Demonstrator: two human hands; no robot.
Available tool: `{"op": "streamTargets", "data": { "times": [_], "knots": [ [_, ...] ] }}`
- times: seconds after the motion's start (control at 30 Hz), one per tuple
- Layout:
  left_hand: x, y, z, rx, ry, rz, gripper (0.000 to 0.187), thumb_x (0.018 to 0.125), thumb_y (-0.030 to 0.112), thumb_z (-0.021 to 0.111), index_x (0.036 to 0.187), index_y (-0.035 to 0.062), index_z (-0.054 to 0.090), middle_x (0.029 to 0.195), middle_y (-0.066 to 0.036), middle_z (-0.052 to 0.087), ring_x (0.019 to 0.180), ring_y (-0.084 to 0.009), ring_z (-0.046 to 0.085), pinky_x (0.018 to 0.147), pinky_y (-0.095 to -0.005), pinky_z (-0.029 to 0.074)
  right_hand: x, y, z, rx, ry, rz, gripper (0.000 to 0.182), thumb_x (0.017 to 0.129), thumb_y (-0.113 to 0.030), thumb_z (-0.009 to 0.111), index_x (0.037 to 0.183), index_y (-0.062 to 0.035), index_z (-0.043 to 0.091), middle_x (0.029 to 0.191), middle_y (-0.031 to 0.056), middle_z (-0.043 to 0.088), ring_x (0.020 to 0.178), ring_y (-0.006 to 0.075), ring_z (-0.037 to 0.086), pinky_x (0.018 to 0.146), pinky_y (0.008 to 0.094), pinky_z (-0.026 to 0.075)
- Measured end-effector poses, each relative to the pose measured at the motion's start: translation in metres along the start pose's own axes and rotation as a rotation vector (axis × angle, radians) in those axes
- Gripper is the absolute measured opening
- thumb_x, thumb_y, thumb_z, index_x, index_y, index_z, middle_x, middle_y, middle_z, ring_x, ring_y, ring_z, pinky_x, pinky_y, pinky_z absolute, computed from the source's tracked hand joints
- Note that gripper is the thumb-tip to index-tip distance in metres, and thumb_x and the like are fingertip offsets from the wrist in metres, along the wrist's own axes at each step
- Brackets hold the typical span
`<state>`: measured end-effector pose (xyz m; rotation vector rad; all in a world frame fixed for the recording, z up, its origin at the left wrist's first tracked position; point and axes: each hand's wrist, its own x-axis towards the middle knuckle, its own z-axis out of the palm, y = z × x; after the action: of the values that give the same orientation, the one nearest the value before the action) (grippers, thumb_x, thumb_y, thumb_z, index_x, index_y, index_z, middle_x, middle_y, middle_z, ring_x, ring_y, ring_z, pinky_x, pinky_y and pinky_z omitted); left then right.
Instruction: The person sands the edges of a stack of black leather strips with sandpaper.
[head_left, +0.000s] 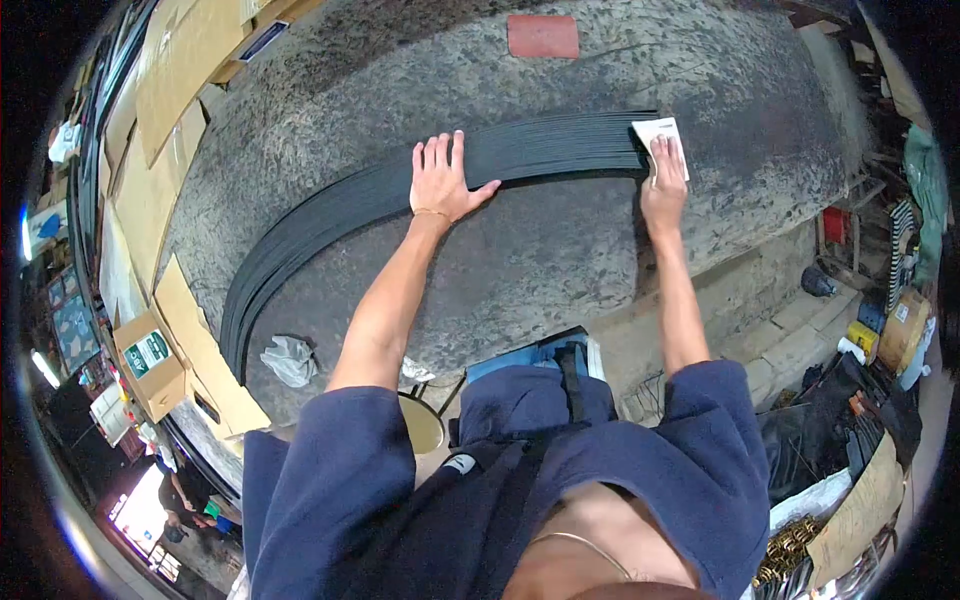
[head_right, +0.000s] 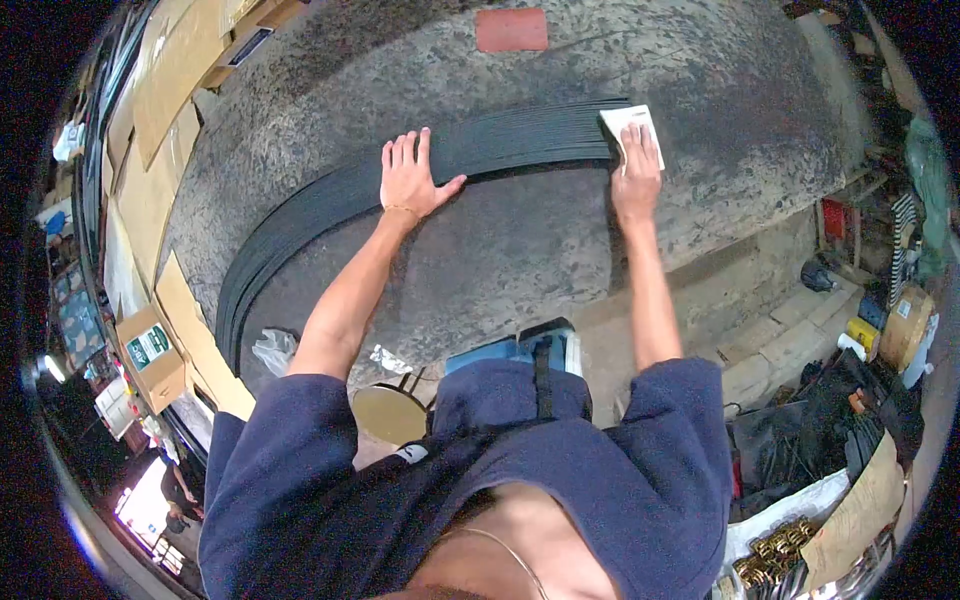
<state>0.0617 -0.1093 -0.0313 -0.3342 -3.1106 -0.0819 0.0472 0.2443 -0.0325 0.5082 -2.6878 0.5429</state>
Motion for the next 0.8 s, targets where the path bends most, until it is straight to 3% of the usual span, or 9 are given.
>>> {"op": "streamTargets", "data": {
  "times": [0.07, 0.2, 0.33, 0.4, 0.43, 0.53, 0.63, 0.73, 0.8],
  "knots": [
    [0.0, 0.001, 0.001, 0.005, 0.007, -0.002, 0.107, 0.079, 0.077, 0.059, 0.149, -0.0013, 0.038, 0.143, -0.02, 0.048, 0.136, -0.0379, 0.041, 0.117, -0.0535, 0.025, 0.001, -0.041, 0.011, 0.019, 0.075, 0.211, 0.039, 0.082, 0.004, 0.054, 0.119, 0.0029, 0.067, 0.124, 0.0231, 0.067, 0.124, 0.0378, 0.059, 0.113, 0.0457, 0.042],
    [0.002, 0.0, -0.002, 0.001, 0.002, 0.023, 0.106, 0.08, 0.077, 0.059, 0.149, -0.0012, 0.038, 0.144, -0.02, 0.048, 0.136, -0.0373, 0.042, 0.118, -0.0537, 0.025, -0.007, -0.09, 0.042, 0.216, -0.163, -0.241, 0.045, 0.08, 0.004, 0.056, 0.124, 0.0019, 0.065, 0.129, 0.0212, 0.065, 0.125, 0.0344, 0.06, 0.112, 0.0464, 0.043],
    [0.004, -0.001, -0.001, 0.004, -0.013, 0.01, 0.106, 0.08, 0.076, 0.059, 0.149, -0.0019, 0.038, 0.142, -0.021, 0.048, 0.135, -0.0375, 0.042, 0.117, -0.0535, 0.025, -0.028, 0.009, 0.02, -0.023, 0.04, 0.144, 0.047, 0.085, 0.005, 0.052, 0.132, 0.0039, 0.061, 0.139, 0.0213, 0.06, 0.133, 0.0385, 0.053, 0.116, 0.0479, 0.038],
    [-0.002, 0.0, -0.001, 0.001, -0.003, 0.001, 0.106, 0.08, 0.076, 0.059, 0.148, -0.0021, 0.038, 0.142, -0.021, 0.049, 0.135, -0.0378, 0.042, 0.117, -0.0535, 0.025, -0.016, -0.033, 0.036, -0.107, 0.245, 0.416, 0.049, 0.084, 0.006, 0.052, 0.132, 0.0038, 0.061, 0.137, 0.0227, 0.06, 0.134, 0.0388, 0.052, 0.117, 0.0484, 0.035],
    [-0.002, -0.001, -0.001, 0.001, 0.009, 0.008, 0.105, 0.081, 0.075, 0.06, 0.148, -0.0023, 0.038, 0.141, -0.021, 0.049, 0.134, -0.038, 0.043, 0.117, -0.0537, 0.026, -0.01, -0.057, 0.049, 0.154, 0.228, 0.475, 0.052, 0.081, 0.005, 0.053, 0.132, 0.0026, 0.061, 0.138, 0.022, 0.06, 0.135, 0.0393, 0.051, 0.118, 0.049, 0.032],
    [0.002, -0.001, -0.006, -0.001, 0.016, 0.029, 0.104, 0.081, 0.075, 0.06, 0.148, -0.0026, 0.039, 0.141, -0.021, 0.049, 0.134, -0.0383, 0.043, 0.116, -0.0541, 0.027, -0.012, -0.126, 0.055, 0.23, -0.057, -0.022, 0.045, 0.08, 0.002, 0.057, 0.124, 0.0011, 0.065, 0.132, 0.0219, 0.063, 0.126, 0.0351, 0.058, 0.11, 0.0488, 0.042],
    [0.0, 0.001, -0.004, -0.011, 0.021, 0.035, 0.103, 0.081, 0.074, 0.06, 0.147, -0.0026, 0.04, 0.14, -0.021, 0.05, 0.133, -0.0384, 0.044, 0.116, -0.0545, 0.027, -0.019, -0.061, 0.032, 0.125, -0.066, -0.01, 0.056, 0.076, 0.01, 0.056, 0.131, -0.0005, 0.063, 0.133, 0.0189, 0.064, 0.126, 0.0346, 0.059, 0.112, 0.0465, 0.041],
    [0.003, -0.002, -0.001, -0.013, 0.046, 0.029, 0.103, 0.081, 0.074, 0.06, 0.147, -0.0026, 0.04, 0.14, -0.021, 0.05, 0.133, -0.0385, 0.044, 0.116, -0.0549, 0.027, -0.021, -0.024, 0.022, -0.007, 0.185, 0.299, 0.037, 0.091, 0.007, 0.047, 0.122, 0.0034, 0.066, 0.13, 0.0247, 0.064, 0.126, 0.0394, 0.058, 0.111, 0.0451, 0.041],
    [-0.001, -0.001, 0.0, -0.016, 0.053, 0.027, 0.103, 0.081, 0.074, 0.06, 0.147, -0.0026, 0.04, 0.14, -0.021, 0.05, 0.133, -0.0386, 0.044, 0.116, -0.0551, 0.027, -0.012, -0.069, 0.045, 0.122, 0.198, 0.623, 0.044, 0.089, 0.004, 0.048, 0.13, 0.0018, 0.063, 0.133, 0.0241, 0.063, 0.13, 0.0406, 0.055, 0.116, 0.0494, 0.035]
  ]
}}
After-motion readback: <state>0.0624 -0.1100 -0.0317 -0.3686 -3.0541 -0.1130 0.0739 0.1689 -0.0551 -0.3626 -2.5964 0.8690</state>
